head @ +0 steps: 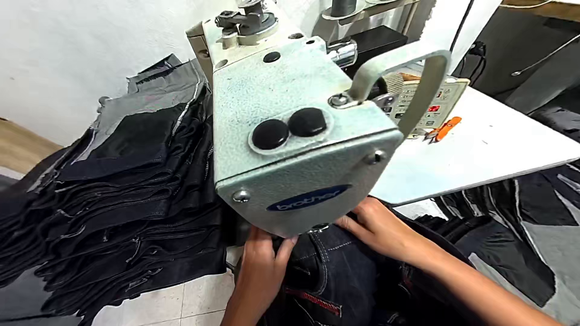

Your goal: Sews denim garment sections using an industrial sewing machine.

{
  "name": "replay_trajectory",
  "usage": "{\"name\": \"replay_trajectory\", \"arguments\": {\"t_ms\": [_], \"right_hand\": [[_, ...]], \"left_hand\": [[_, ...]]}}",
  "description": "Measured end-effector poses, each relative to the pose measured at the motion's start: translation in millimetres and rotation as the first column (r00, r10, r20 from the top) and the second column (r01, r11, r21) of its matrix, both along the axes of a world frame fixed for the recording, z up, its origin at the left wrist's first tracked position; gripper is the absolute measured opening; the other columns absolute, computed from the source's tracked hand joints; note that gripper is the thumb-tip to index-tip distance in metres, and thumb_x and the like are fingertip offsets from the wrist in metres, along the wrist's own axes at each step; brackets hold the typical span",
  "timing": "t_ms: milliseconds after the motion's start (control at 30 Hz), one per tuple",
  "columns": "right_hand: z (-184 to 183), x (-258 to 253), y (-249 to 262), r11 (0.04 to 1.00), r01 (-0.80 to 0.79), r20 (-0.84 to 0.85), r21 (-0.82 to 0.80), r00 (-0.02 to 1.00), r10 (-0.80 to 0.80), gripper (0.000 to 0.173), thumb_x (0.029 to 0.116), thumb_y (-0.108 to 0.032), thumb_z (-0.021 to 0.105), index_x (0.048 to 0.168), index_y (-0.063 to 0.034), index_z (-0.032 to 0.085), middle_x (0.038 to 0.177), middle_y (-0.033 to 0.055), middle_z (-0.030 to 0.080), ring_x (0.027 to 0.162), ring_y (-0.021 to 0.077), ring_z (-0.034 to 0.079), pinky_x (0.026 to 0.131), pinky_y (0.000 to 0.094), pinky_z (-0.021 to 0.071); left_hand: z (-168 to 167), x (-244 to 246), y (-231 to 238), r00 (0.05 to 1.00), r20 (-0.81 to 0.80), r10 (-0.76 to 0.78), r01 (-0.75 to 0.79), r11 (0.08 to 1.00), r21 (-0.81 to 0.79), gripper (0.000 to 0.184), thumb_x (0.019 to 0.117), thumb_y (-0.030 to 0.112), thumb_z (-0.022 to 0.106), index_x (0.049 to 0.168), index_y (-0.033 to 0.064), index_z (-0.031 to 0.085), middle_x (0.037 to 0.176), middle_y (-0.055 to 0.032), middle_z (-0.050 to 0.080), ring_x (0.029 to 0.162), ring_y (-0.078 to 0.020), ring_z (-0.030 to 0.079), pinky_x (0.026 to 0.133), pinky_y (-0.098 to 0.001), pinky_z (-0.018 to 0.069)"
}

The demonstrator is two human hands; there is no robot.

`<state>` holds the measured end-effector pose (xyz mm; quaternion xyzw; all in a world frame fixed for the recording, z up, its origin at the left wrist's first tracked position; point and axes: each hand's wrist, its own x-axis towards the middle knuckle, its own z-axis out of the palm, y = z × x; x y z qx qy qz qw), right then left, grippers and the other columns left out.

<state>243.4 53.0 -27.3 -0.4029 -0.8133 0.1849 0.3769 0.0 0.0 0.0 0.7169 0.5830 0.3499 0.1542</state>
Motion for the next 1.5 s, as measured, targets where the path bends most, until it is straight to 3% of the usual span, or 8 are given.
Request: {"name": "replay_trajectory", "arguments": {"t_ms": [400,700,767,933,1033,1167,1333,1500], "right_hand": [[14.6,-5.3,23.1,0.993,0.113,-0.079,0.045,0.991,-0.109,0.023,0.0943,-0.022,0.062,0.078,-0.0060,0.066,0.068,0.0009,0.059,0.063,0.0100,0.057,0.061,0.0304,0.0445],[21.6,-4.6,20.8,0.988,0.131,-0.057,0.079,0.990,-0.126,0.024,0.0936,-0.022,0.062,0.075,-0.0073,0.065,0.065,-0.0001,0.057,0.060,0.0074,0.055,0.057,0.0249,0.0420],[19.5,-4.2,21.8,0.988,0.123,-0.056,0.094,0.992,-0.118,0.025,0.0938,-0.023,0.061,0.075,-0.0078,0.064,0.065,-0.0005,0.057,0.060,0.0072,0.055,0.056,0.0246,0.0419],[21.3,-3.0,24.4,0.986,0.089,-0.077,0.143,0.994,-0.079,0.028,0.0971,-0.025,0.057,0.077,-0.0068,0.063,0.065,-0.0010,0.054,0.061,0.0053,0.052,0.059,0.0215,0.0396],[26.4,-4.5,21.6,0.982,0.071,-0.067,0.177,0.996,-0.060,0.023,0.0940,-0.020,0.059,0.078,-0.0049,0.065,0.069,0.0033,0.059,0.065,0.0107,0.058,0.063,0.0263,0.0444],[31.7,1.2,21.2,0.960,0.089,0.070,0.267,0.991,-0.111,0.026,0.0943,-0.021,0.060,0.078,-0.0024,0.068,0.071,0.0089,0.063,0.068,0.0223,0.066,0.062,0.0348,0.0517],[47.0,36.9,17.5,0.924,0.136,0.149,0.357,0.968,-0.201,0.018,0.0911,-0.017,0.063,0.088,-0.0018,0.071,0.087,0.0126,0.067,0.084,0.0301,0.068,0.074,0.0423,0.0554],[29.9,88.0,16.9,0.946,0.196,0.198,0.256,0.948,-0.250,0.024,0.0946,-0.020,0.064,0.100,0.0026,0.070,0.096,0.0175,0.068,0.087,0.0372,0.069,0.073,0.0532,0.0545]], "left_hand": [[38.0,-8.5,40.7,0.988,-0.100,-0.121,0.036,0.791,-0.610,0.028,0.0971,0.007,0.063,0.117,-0.0121,0.067,0.118,-0.0272,0.068,0.117,-0.0296,0.063,0.105,-0.0412,0.0453],[22.2,-1.1,35.4,0.935,-0.340,-0.101,-0.046,0.916,-0.399,0.028,0.0947,0.014,0.066,0.108,-0.0097,0.073,0.108,-0.0303,0.071,0.108,-0.0431,0.068,0.097,-0.0552,0.0502],[46.4,8.4,39.8,0.914,-0.374,-0.161,-0.106,0.792,-0.601,0.031,0.1028,0.013,0.057,0.120,-0.0100,0.068,0.123,-0.0312,0.066,0.123,-0.0431,0.060,0.107,-0.0521,0.0415],[46.7,12.6,34.0,0.900,-0.418,-0.125,-0.151,0.810,-0.567,0.031,0.1030,0.011,0.055,0.117,-0.0126,0.068,0.120,-0.0334,0.066,0.121,-0.0435,0.061,0.107,-0.0483,0.0422],[16.0,-10.2,25.8,0.888,-0.446,-0.110,0.020,0.979,-0.202,0.021,0.0910,0.011,0.067,0.096,-0.0078,0.075,0.095,-0.0274,0.073,0.094,-0.0416,0.073,0.084,-0.0541,0.0568],[2.9,-23.7,28.9,0.875,-0.470,-0.113,0.183,0.977,0.106,0.014,0.0832,0.010,0.070,0.086,-0.0026,0.075,0.082,-0.0191,0.074,0.078,-0.0338,0.075,0.067,-0.0481,0.0606],[27.5,-19.2,35.8,0.890,-0.402,-0.216,0.119,0.960,-0.253,0.022,0.0929,0.008,0.064,0.102,-0.0098,0.073,0.102,-0.0311,0.072,0.101,-0.0486,0.069,0.089,-0.0602,0.0527],[19.5,-20.6,29.9,0.959,-0.244,-0.144,0.102,0.979,-0.177,0.026,0.0897,0.013,0.069,0.104,-0.0089,0.073,0.103,-0.0252,0.073,0.103,-0.0354,0.071,0.094,-0.0500,0.0543]]}}
